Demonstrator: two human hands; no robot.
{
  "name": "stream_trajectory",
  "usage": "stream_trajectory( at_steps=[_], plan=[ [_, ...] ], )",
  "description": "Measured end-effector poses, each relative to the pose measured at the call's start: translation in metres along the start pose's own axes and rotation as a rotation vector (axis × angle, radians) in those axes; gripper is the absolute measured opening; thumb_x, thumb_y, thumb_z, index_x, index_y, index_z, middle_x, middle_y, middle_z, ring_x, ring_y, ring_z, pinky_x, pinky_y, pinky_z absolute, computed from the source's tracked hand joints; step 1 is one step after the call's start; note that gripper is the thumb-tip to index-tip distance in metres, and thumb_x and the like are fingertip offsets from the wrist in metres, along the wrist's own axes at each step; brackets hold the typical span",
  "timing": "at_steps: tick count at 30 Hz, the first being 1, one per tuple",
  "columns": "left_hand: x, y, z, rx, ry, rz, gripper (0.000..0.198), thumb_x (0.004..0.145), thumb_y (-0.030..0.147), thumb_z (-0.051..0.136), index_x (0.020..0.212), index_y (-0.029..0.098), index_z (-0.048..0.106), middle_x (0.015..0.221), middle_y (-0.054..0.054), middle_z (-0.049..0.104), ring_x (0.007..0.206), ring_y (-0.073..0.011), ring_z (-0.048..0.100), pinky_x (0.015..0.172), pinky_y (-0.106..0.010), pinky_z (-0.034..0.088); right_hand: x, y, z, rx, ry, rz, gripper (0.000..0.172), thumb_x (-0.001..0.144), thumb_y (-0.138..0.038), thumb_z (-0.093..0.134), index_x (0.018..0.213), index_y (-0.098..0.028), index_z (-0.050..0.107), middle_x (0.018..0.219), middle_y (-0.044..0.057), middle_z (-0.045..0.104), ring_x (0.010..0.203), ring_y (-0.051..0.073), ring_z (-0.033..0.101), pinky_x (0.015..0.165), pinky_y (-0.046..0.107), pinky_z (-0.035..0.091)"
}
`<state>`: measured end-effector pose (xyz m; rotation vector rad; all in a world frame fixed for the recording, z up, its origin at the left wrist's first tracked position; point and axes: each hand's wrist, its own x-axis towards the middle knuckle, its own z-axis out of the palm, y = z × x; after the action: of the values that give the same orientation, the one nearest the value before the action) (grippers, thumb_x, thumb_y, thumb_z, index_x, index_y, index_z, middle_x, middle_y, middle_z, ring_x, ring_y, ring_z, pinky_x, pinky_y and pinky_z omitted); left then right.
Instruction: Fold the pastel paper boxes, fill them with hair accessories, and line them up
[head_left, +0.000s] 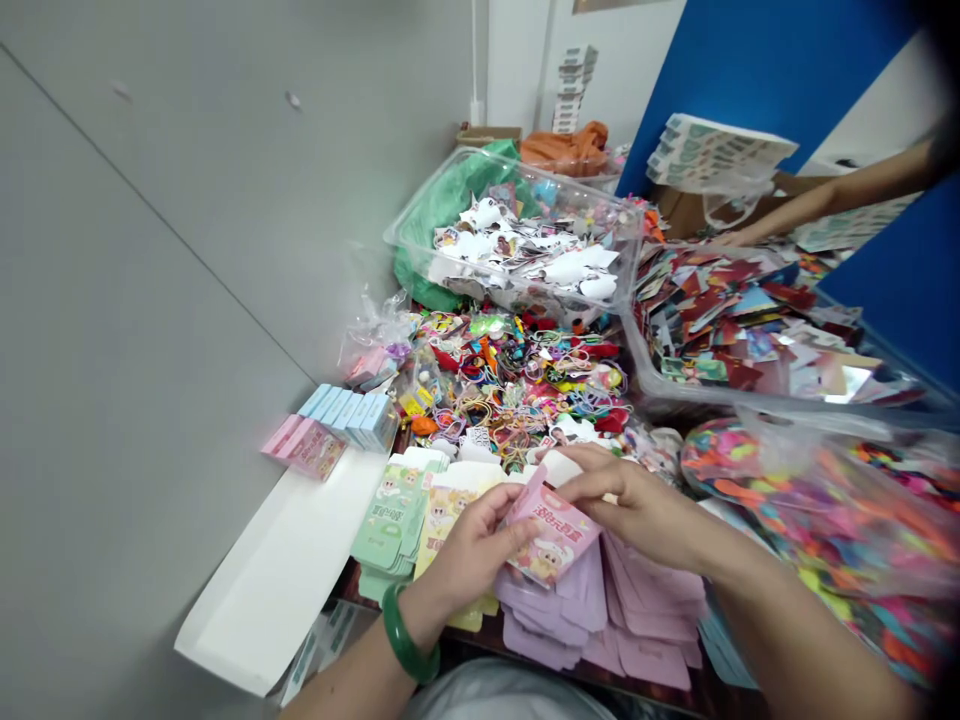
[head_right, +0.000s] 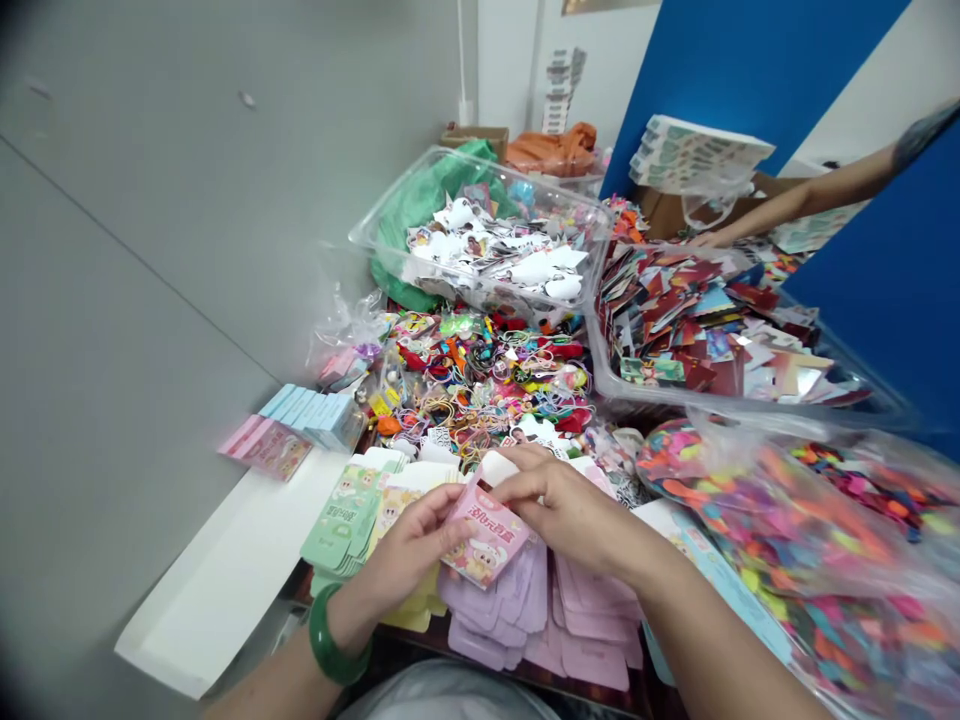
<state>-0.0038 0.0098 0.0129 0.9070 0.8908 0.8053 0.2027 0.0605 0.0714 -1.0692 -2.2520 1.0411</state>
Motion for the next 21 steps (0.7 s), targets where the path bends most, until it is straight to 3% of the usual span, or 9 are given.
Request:
stream_trajectory(
  at_steps=[3, 5, 8, 10, 13, 17, 21],
  plan=[
    [0.0, -0.001, -0.004, -0.014, -0.003, -0.018, 0.041, 0.08, 0.041, 0.072, 0.114, 0.019, 0.063, 0.092, -0.004, 0.064, 0.067, -0.0119, 0.058, 0.047, -0.018, 0.046, 0.006, -0.004, -0.017, -0.022, -0.212, -0.025, 0.024, 0.09, -0.027, 0.056, 0.1, -0.036, 0.076, 0.116, 0.004, 0.067, 0.112, 0.023, 0.062, 0.093, 0.042, 0.05],
    [-0.001, 0.0, -0.006, -0.038, 0.0, -0.024, 0.041, 0.081, 0.042, 0.071, 0.114, 0.019, 0.063, 0.092, -0.004, 0.065, 0.066, -0.012, 0.058, 0.048, -0.019, 0.046, 0.016, -0.001, -0.027, 0.026, -0.214, -0.008, 0.023, 0.087, -0.033, 0.061, 0.104, -0.032, 0.076, 0.127, 0.006, 0.064, 0.118, 0.025, 0.06, 0.094, 0.042, 0.05],
    [-0.002, 0.001, -0.01, -0.078, 0.017, 0.016, 0.037, 0.082, 0.039, 0.071, 0.112, 0.02, 0.065, 0.097, -0.005, 0.067, 0.08, -0.0153, 0.063, 0.064, -0.022, 0.051, 0.041, 0.017, -0.036, 0.028, -0.073, 0.165, 0.027, 0.085, -0.043, 0.059, 0.089, -0.023, 0.076, 0.107, 0.008, 0.072, 0.097, 0.024, 0.068, 0.081, 0.035, 0.053],
    [-0.003, 0.001, -0.012, -0.096, 0.02, 0.041, 0.035, 0.082, 0.038, 0.071, 0.112, 0.02, 0.065, 0.101, -0.005, 0.069, 0.091, -0.0179, 0.064, 0.077, -0.026, 0.05, 0.064, 0.038, -0.038, -0.155, 0.105, 0.41, 0.029, 0.085, -0.043, 0.057, 0.081, -0.019, 0.074, 0.083, 0.006, 0.073, 0.078, 0.021, 0.068, 0.069, 0.03, 0.051],
    [-0.005, -0.001, -0.012, -0.122, 0.006, 0.049, 0.033, 0.083, 0.037, 0.071, 0.11, 0.02, 0.066, 0.105, -0.006, 0.069, 0.095, -0.0192, 0.064, 0.084, -0.028, 0.049, 0.101, 0.071, -0.034, -0.419, 0.291, 0.668, 0.028, 0.084, -0.035, 0.057, 0.073, -0.014, 0.072, 0.074, 0.011, 0.071, 0.076, 0.024, 0.066, 0.067, 0.031, 0.046],
    [-0.005, -0.001, -0.011, -0.147, -0.003, 0.059, 0.033, 0.082, 0.036, 0.072, 0.109, 0.018, 0.066, 0.102, -0.006, 0.069, 0.096, -0.019, 0.063, 0.085, -0.028, 0.047, 0.132, 0.103, -0.024, -0.49, 0.403, 0.748, 0.031, 0.082, -0.037, 0.06, 0.08, -0.009, 0.071, 0.085, 0.022, 0.07, 0.087, 0.03, 0.065, 0.07, 0.033, 0.042],
    [-0.004, 0.002, -0.013, -0.16, -0.003, 0.074, 0.036, 0.081, 0.037, 0.073, 0.109, 0.016, 0.065, 0.103, -0.007, 0.069, 0.097, -0.0195, 0.063, 0.087, -0.029, 0.047, 0.139, 0.116, -0.018, -0.442, 0.48, 0.754, 0.02, 0.076, -0.032, 0.065, 0.075, -0.013, 0.069, 0.08, 0.015, 0.07, 0.078, 0.025, 0.063, 0.064, 0.03, 0.039]
  ],
)
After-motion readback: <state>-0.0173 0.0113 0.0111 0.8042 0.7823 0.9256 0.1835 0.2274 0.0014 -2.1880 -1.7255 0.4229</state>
